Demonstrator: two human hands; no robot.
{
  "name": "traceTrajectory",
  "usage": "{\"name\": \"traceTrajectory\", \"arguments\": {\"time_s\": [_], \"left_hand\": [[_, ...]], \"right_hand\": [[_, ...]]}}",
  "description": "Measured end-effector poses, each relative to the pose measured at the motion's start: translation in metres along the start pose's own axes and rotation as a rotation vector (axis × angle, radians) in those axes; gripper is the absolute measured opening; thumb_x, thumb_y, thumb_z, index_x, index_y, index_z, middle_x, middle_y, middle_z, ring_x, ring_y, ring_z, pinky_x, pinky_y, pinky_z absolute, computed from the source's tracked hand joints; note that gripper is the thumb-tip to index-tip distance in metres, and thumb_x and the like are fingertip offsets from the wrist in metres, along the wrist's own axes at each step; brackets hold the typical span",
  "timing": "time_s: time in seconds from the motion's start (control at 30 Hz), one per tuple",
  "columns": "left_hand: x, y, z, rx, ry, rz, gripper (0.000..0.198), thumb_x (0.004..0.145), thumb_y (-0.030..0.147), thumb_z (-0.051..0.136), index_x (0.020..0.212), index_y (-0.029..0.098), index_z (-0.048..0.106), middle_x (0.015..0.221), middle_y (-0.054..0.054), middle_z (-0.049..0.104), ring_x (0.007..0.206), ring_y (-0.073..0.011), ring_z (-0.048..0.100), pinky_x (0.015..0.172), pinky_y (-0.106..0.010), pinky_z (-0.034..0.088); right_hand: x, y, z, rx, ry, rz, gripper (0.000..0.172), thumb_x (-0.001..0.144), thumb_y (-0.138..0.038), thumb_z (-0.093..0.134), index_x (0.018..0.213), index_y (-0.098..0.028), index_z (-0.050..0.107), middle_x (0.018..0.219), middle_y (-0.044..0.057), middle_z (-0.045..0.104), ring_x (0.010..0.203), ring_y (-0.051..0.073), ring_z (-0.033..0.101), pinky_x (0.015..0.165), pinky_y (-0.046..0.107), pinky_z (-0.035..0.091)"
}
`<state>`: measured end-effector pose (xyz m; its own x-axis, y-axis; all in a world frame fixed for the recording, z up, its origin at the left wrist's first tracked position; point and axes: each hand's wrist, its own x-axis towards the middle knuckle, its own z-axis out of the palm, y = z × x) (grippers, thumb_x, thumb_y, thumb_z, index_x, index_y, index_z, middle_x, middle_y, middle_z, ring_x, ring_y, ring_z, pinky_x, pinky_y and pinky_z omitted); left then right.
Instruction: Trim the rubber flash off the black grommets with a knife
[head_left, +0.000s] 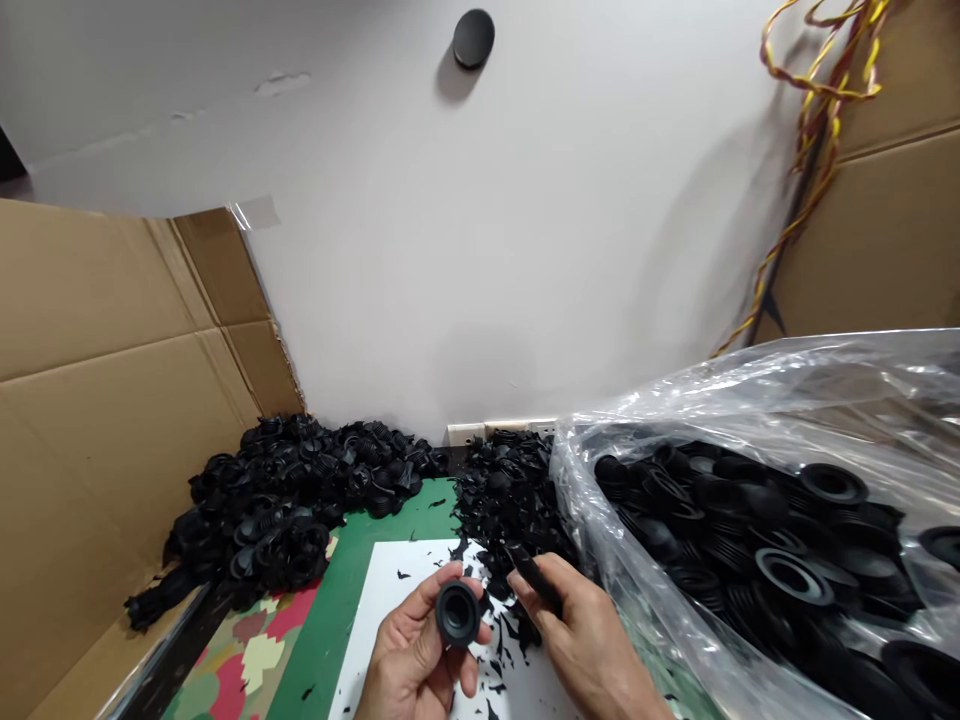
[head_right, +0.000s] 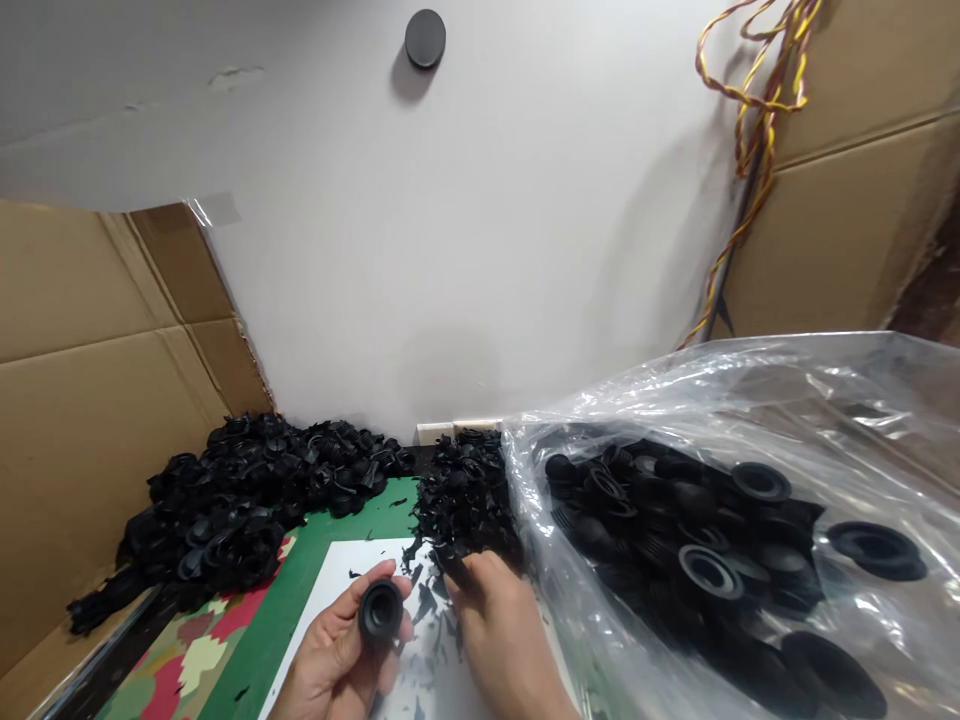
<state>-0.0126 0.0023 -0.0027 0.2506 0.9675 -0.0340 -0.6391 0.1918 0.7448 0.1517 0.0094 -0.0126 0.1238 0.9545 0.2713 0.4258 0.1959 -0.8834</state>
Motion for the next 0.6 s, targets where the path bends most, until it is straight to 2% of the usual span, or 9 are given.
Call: {"name": "traceTrajectory", "arguments": {"time_s": [0.2, 0.33, 0.47, 0.6], "left_hand": [[0.000, 0.002, 0.001, 0.002, -0.021, -0.017, 0.037, 0.061, 0.023, 0.082, 0.096, 0.014, 0.075, 0.091, -0.014, 0.075, 0.067, -0.0186, 0.067, 0.041, -0.017, 0.048], [0.001, 0.000, -0.001, 0.027, 0.044, -0.035, 0.033, 0.061, 0.022, 0.082, 0.092, 0.013, 0.076, 0.089, -0.014, 0.075, 0.064, -0.0185, 0.067, 0.040, -0.017, 0.047], [0.004, -0.003, -0.008, 0.070, 0.128, -0.056, 0.029, 0.061, 0.021, 0.082, 0.088, 0.011, 0.076, 0.072, -0.011, 0.072, 0.058, -0.0169, 0.065, 0.040, -0.017, 0.045], [0.004, -0.003, -0.012, 0.131, 0.148, -0.067, 0.031, 0.062, 0.024, 0.082, 0.090, 0.012, 0.075, 0.063, -0.010, 0.071, 0.046, -0.0117, 0.059, 0.039, -0.017, 0.042]], "right_hand": [[0.000, -0.002, -0.001, 0.000, 0.000, -0.013, 0.024, 0.083, -0.032, 0.048, 0.062, -0.022, 0.057, 0.065, 0.002, 0.060, 0.058, 0.018, 0.054, 0.050, 0.025, 0.036], [0.000, -0.002, -0.001, 0.003, -0.003, -0.006, 0.025, 0.082, -0.034, 0.048, 0.062, -0.022, 0.057, 0.064, 0.002, 0.060, 0.058, 0.018, 0.053, 0.049, 0.024, 0.036], [0.000, -0.002, 0.000, 0.012, 0.000, 0.003, 0.027, 0.082, -0.036, 0.047, 0.062, -0.022, 0.057, 0.064, 0.002, 0.060, 0.059, 0.018, 0.053, 0.049, 0.024, 0.036], [-0.001, -0.002, 0.000, 0.040, -0.014, 0.025, 0.027, 0.081, -0.038, 0.047, 0.061, -0.022, 0.055, 0.065, 0.003, 0.059, 0.060, 0.018, 0.053, 0.051, 0.024, 0.037]]}}
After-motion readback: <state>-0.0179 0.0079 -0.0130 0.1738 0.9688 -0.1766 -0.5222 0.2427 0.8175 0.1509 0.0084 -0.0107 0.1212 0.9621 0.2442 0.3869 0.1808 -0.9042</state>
